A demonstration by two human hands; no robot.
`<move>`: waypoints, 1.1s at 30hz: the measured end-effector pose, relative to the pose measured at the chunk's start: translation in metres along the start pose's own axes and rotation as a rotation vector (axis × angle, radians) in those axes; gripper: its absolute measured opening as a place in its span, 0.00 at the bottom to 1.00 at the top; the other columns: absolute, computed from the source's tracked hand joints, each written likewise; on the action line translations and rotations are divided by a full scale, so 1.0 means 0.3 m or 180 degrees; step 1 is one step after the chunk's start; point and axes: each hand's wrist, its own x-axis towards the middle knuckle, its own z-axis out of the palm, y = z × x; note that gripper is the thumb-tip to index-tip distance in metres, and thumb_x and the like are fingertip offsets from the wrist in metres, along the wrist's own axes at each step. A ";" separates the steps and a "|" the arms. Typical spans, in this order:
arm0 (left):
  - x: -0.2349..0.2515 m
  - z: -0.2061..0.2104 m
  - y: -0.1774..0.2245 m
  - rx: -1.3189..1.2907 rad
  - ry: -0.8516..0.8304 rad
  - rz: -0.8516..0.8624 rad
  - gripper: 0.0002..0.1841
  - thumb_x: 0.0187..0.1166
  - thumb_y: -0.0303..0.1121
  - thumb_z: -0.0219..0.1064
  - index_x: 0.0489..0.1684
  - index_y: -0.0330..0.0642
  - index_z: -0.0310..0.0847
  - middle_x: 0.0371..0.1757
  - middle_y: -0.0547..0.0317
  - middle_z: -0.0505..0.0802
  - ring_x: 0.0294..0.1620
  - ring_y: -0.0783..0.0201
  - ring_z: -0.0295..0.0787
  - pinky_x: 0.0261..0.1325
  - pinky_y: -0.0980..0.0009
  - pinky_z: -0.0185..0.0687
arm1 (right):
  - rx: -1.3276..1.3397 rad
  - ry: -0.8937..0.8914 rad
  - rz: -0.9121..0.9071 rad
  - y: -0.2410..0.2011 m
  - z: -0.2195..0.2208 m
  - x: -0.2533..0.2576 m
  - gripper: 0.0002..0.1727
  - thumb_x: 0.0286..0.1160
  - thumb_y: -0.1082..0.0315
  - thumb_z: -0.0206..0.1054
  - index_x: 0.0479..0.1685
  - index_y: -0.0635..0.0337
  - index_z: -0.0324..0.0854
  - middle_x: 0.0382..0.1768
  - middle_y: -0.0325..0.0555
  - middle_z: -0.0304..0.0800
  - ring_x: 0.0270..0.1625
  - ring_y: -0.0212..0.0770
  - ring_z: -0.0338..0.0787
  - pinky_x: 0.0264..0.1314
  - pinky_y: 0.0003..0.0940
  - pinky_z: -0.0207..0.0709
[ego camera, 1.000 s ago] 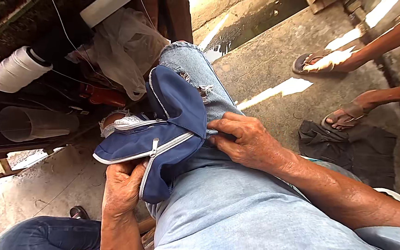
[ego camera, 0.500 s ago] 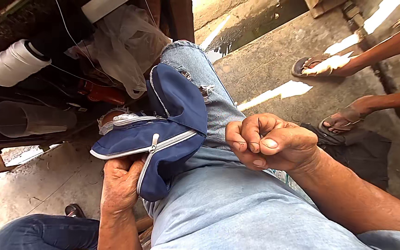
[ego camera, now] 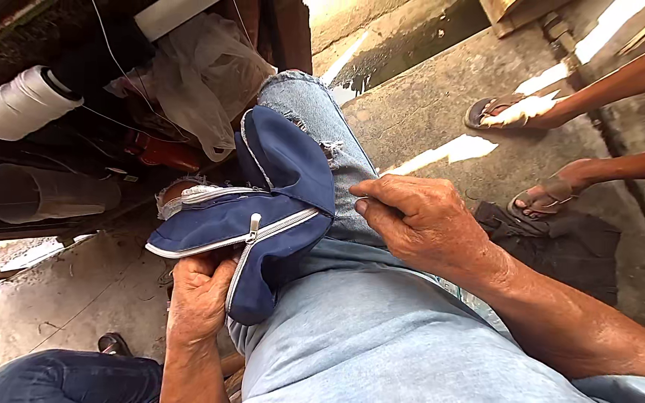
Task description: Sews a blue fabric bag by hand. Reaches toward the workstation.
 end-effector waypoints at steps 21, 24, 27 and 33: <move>-0.038 -0.042 0.006 0.0378 -0.0187 -0.0137 0.05 0.80 0.30 0.70 0.45 0.43 0.91 0.41 0.65 0.97 0.43 0.72 0.94 0.53 0.73 0.91 | 0.3668 -0.1098 0.0730 0.067 0.027 -0.027 0.06 0.71 0.74 0.64 0.29 0.57 0.83 0.46 0.43 0.85 0.24 0.27 0.79 0.21 0.20 0.74; -0.069 -0.080 0.008 0.0558 0.0044 -0.0151 0.04 0.78 0.32 0.73 0.34 0.48 0.91 0.34 0.70 0.95 0.34 0.77 0.91 0.43 0.78 0.89 | 0.4200 -0.1346 0.0645 0.093 0.019 -0.030 0.05 0.73 0.71 0.65 0.30 0.56 0.82 0.43 0.43 0.87 0.24 0.25 0.79 0.20 0.18 0.72; -0.123 -0.180 -0.006 0.1511 0.0534 -0.0171 0.08 0.78 0.35 0.71 0.27 0.47 0.87 0.33 0.72 0.88 0.33 0.78 0.83 0.38 0.81 0.79 | 0.4382 -0.1542 0.0590 0.118 0.016 -0.039 0.06 0.73 0.68 0.66 0.29 0.56 0.82 0.39 0.42 0.87 0.23 0.24 0.78 0.20 0.17 0.69; -0.183 -0.242 -0.009 0.3923 0.1046 -0.0649 0.17 0.79 0.43 0.66 0.50 0.40 0.93 0.61 0.37 0.87 0.69 0.42 0.77 0.74 0.43 0.64 | 0.4853 -0.1292 0.0579 0.134 0.046 -0.034 0.06 0.74 0.67 0.66 0.31 0.56 0.84 0.43 0.47 0.89 0.24 0.28 0.82 0.21 0.19 0.75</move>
